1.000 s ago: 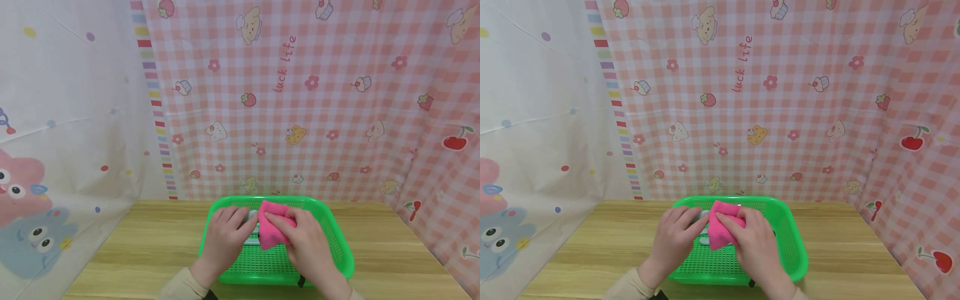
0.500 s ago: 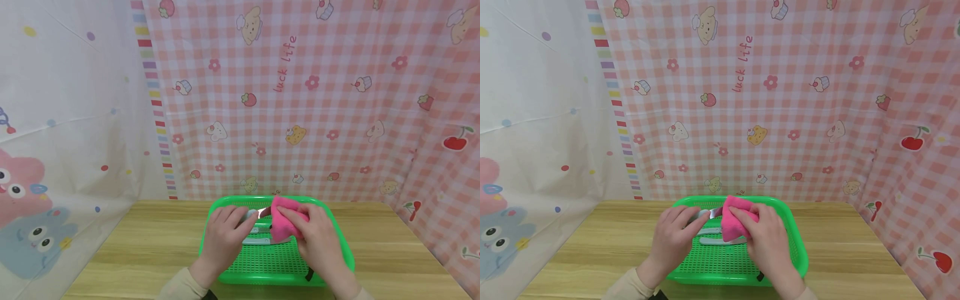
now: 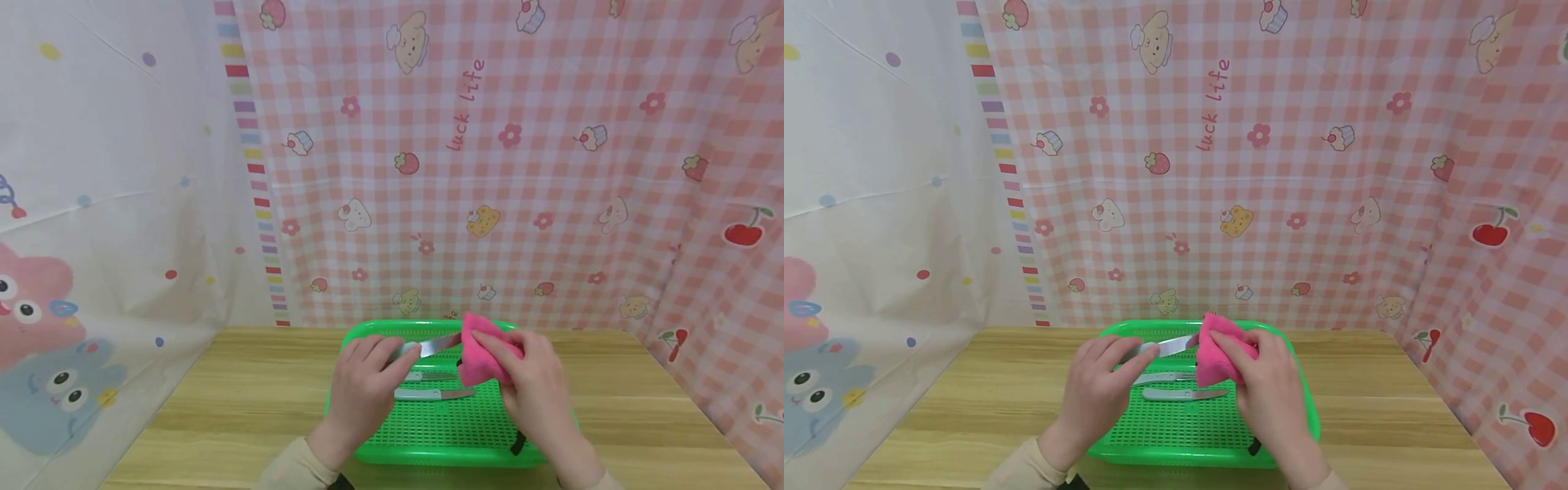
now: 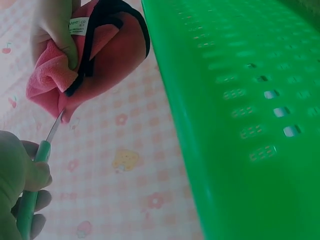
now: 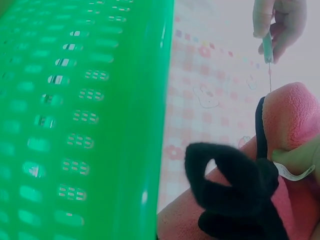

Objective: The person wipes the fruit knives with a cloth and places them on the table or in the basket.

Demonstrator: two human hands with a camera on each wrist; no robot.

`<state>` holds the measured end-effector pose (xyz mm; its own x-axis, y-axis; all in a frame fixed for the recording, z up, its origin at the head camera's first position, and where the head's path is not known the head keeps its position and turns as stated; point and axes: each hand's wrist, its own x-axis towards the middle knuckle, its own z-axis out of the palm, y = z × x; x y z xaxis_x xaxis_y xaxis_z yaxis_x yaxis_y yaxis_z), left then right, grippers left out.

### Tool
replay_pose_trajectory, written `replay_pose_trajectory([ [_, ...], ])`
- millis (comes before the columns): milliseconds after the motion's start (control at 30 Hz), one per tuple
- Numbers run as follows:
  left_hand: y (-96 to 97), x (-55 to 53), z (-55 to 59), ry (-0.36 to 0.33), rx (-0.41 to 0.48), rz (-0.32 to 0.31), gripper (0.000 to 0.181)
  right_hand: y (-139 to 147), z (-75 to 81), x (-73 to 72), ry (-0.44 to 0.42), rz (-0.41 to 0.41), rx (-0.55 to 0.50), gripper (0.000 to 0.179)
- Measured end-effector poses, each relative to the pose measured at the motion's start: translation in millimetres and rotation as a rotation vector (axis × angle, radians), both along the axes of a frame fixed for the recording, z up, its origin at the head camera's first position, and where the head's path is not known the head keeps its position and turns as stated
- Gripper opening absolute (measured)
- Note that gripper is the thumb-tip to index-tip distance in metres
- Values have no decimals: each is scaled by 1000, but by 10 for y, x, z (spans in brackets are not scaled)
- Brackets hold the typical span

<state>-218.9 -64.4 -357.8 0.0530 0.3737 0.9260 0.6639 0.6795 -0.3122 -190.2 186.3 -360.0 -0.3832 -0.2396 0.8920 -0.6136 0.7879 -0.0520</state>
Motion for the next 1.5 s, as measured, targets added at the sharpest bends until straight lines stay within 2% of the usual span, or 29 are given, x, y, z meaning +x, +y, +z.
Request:
replay_pose_trajectory([
  [533,-34,-11,7,-64,5,-25,20,83,85,76,3,-37,-41,75],
  [800,-48,-35,10,-81,10,-13,21,23,162,172,2,13,-74,67],
  [967,-42,-36,20,-108,-2,-10,32,-75,167,185,39,55,-4,65],
  [1133,1,-25,47,-98,-18,2,25,-216,134,142,98,139,23,64],
  [1500,43,16,20,-127,-23,-1,21,-389,77,139,-38,115,76,68],
])
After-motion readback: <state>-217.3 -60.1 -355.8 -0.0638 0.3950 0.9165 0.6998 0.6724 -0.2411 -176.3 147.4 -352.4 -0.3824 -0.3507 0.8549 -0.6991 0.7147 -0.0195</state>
